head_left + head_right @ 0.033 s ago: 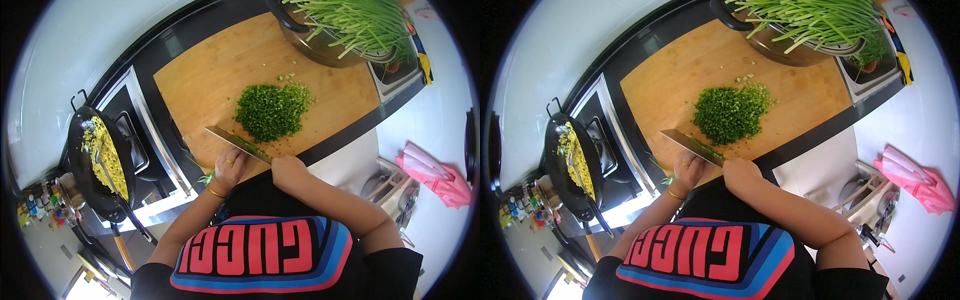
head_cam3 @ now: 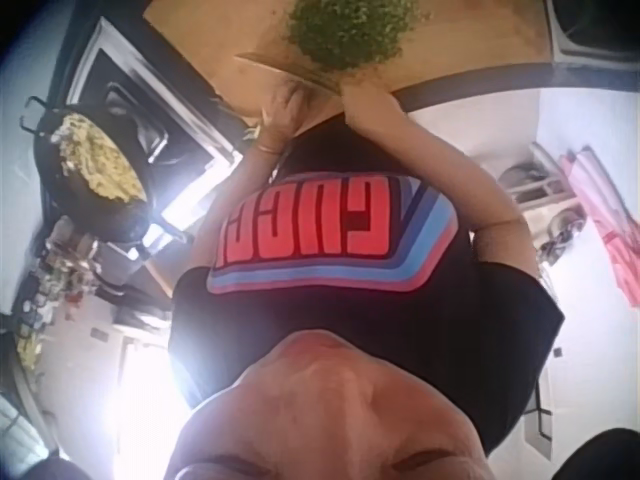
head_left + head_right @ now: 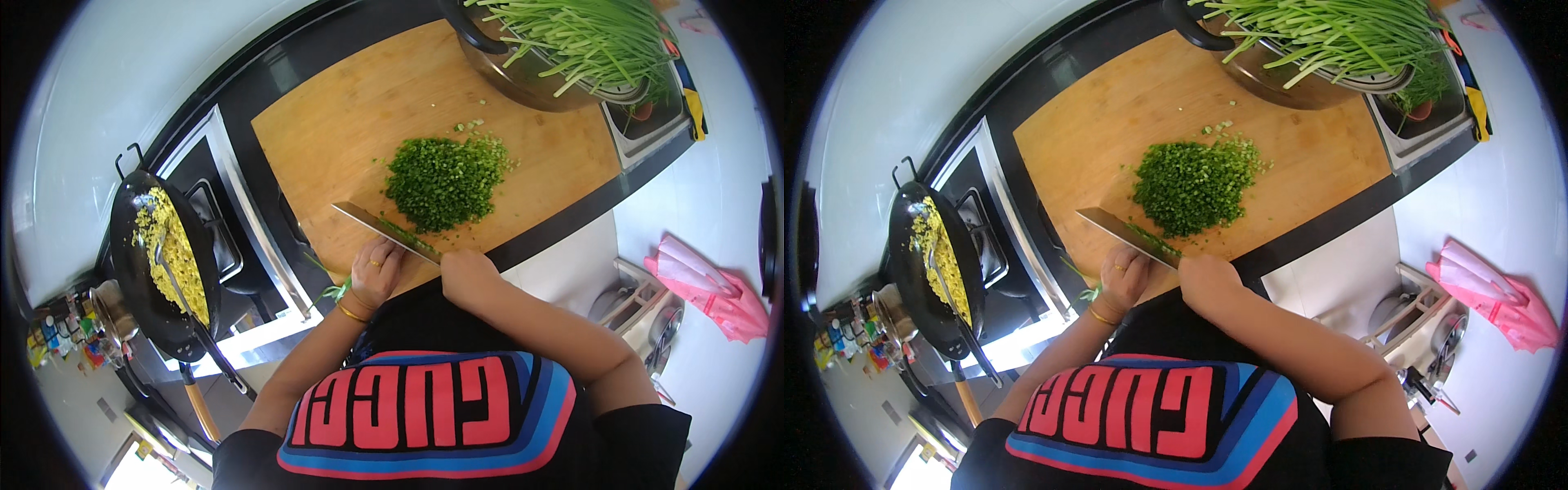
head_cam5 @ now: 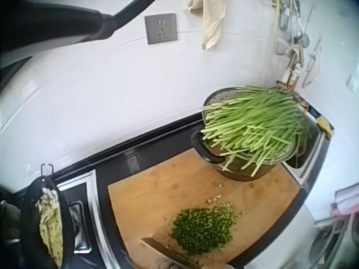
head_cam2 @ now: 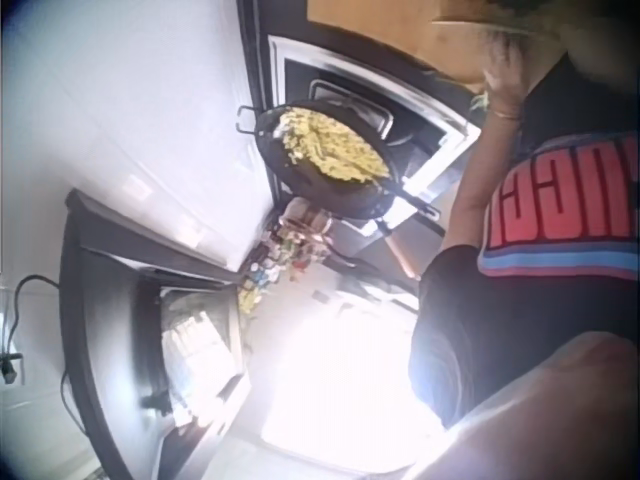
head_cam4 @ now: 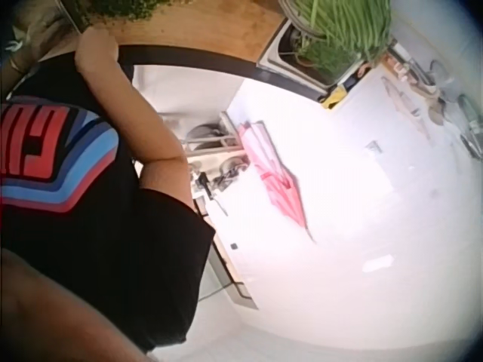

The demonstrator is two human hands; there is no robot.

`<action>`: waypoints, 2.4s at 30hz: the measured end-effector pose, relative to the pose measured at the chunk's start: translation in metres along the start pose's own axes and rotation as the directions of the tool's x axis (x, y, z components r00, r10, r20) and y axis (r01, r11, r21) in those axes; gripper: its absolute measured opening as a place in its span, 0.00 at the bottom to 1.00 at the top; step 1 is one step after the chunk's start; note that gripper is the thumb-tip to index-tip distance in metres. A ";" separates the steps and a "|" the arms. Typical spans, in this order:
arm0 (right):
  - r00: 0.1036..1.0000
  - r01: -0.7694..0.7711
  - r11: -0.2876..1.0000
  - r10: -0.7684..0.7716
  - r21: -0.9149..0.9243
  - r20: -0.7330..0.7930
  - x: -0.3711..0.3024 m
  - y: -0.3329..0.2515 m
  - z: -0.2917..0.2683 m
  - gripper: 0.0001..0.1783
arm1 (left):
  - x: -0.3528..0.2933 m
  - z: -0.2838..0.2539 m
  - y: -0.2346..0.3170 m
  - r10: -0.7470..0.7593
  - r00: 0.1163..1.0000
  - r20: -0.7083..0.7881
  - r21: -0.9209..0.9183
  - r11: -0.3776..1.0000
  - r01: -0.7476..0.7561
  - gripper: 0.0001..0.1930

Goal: The person chops a large bunch of green onions on a wooden cutting board using a cleaver. The person holds the green onions with the left hand and uses the right hand to slice them into small pieces. A wok with scrambled eggs is visible on the stove to the left.

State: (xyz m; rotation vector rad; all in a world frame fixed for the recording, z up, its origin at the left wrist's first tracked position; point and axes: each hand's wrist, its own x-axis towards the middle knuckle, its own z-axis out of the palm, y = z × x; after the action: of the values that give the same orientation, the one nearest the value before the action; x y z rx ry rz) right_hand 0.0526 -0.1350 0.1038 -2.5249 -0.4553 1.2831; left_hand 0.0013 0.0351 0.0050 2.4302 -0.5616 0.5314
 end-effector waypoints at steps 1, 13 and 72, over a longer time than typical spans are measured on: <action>1.000 0.001 1.000 -0.001 -0.006 0.002 0.005 -0.003 0.000 0.09 | -0.001 0.000 0.000 0.003 1.000 0.001 -0.014 1.000 -0.003 0.11; 0.967 0.157 0.974 -0.119 0.162 -0.224 0.047 0.003 -0.011 0.10 | 0.006 -0.002 0.003 0.022 0.996 -0.082 0.048 0.999 -0.018 0.05; 0.932 0.150 0.988 -0.154 -0.040 -0.328 -0.007 0.028 0.022 0.12 | -0.013 -0.061 0.014 -0.524 0.851 -0.016 -0.110 0.847 0.520 0.19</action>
State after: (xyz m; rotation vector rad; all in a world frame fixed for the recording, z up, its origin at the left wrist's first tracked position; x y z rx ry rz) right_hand 0.0349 -0.1614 0.0861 -2.5883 -0.5696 0.7824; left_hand -0.0316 0.0656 0.0503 2.3275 0.1061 0.3117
